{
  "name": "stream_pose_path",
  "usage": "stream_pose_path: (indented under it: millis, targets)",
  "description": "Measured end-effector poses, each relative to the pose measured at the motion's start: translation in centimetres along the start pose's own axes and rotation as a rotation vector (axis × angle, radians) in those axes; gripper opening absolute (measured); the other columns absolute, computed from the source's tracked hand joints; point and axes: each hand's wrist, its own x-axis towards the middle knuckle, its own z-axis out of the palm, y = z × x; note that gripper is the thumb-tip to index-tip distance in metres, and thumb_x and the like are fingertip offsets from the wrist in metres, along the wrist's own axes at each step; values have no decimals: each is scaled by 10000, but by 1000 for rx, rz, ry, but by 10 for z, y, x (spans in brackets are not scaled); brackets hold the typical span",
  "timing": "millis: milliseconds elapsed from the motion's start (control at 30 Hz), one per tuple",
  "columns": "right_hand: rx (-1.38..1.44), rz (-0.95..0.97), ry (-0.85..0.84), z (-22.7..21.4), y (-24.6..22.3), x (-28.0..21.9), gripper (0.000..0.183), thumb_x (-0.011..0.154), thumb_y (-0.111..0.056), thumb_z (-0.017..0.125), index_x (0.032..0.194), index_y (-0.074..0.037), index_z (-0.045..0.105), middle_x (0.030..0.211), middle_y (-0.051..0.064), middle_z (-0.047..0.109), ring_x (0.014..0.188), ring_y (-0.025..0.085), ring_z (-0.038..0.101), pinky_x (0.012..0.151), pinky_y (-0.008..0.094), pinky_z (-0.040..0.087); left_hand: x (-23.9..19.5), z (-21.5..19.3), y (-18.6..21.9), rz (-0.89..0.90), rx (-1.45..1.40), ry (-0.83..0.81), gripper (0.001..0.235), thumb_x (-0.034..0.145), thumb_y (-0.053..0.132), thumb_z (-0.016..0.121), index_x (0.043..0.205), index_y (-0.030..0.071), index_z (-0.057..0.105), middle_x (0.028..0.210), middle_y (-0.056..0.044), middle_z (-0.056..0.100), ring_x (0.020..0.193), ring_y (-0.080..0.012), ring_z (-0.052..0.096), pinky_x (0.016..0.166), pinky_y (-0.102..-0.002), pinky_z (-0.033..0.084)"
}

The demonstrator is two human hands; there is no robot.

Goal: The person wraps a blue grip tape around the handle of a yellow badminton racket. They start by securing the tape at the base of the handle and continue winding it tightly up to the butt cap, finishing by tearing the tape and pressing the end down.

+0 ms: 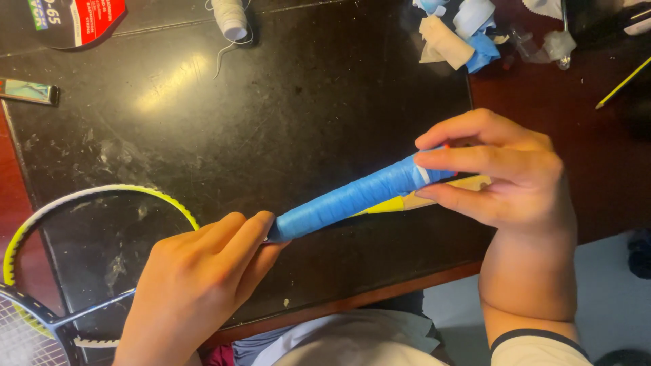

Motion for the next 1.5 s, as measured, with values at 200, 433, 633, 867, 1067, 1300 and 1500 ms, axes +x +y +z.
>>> stream_pose_path:
  millis: [200, 433, 633, 867, 1067, 1300, 1500]
  targets:
    - [-145, -9, -65, 5, -14, 4, 348, 735, -3, 885, 1043, -11, 722, 1108, 137, 694, 951, 209, 744, 823, 291, 628, 12, -1, 4, 33, 63, 27, 529, 801, 322, 803, 1272, 109, 692, 672, -56, 534, 537, -234, 589, 467, -393, 447]
    - [-199, -70, -64, 7, -28, 17, 289, 719, 14, 854, 933, -4, 660, 1055, 153, 688, 979, 298, 724, 822, 342, 613, 9, -3, 2, 52, 75, 51, 462, 822, 287, 792, 1250, 128, 716, 663, -39, 505, 530, -208, 570, 468, -382, 438]
    - [-214, 19, -97, 6, -23, 7, 316, 722, -3, 871, 956, -6, 657, 1073, 133, 718, 972, 263, 734, 813, 331, 623, 8, -6, 0, 101, 49, 62, 452, 806, 255, 813, 1217, 89, 724, 655, -35, 491, 517, -197, 555, 462, -387, 419]
    - [-221, -86, -146, 7, -33, 15, 303, 727, -33, 854, 969, 35, 686, 1027, 176, 718, 936, 307, 740, 805, 363, 617, 9, -12, -3, 126, 4, 32, 406, 800, 240, 819, 1147, 51, 726, 627, -28, 501, 481, -191, 547, 432, -387, 395]
    - [-240, -302, -253, 6, -36, 24, 270, 745, -10, 818, 948, 83, 666, 930, 193, 696, 869, 343, 720, 733, 396, 593, 2, -14, -6, 114, 2, -45, 350, 841, 290, 796, 1102, 63, 745, 617, -20, 547, 475, -200, 572, 429, -382, 412]
    - [-260, -290, -307, 13, -37, 20, 248, 760, 19, 808, 932, 112, 656, 893, 192, 688, 768, 324, 698, 586, 375, 567, 4, -17, -4, 90, -35, -62, 280, 845, 286, 771, 986, 47, 737, 630, -29, 612, 484, -234, 603, 417, -380, 435]
    - [-246, -276, -336, 16, -34, 22, 239, 770, 27, 793, 939, 110, 646, 890, 188, 689, 784, 315, 704, 633, 378, 572, -4, -13, -12, 85, -29, -106, 249, 898, 310, 767, 977, 77, 736, 635, -26, 602, 517, -245, 607, 445, -389, 429]
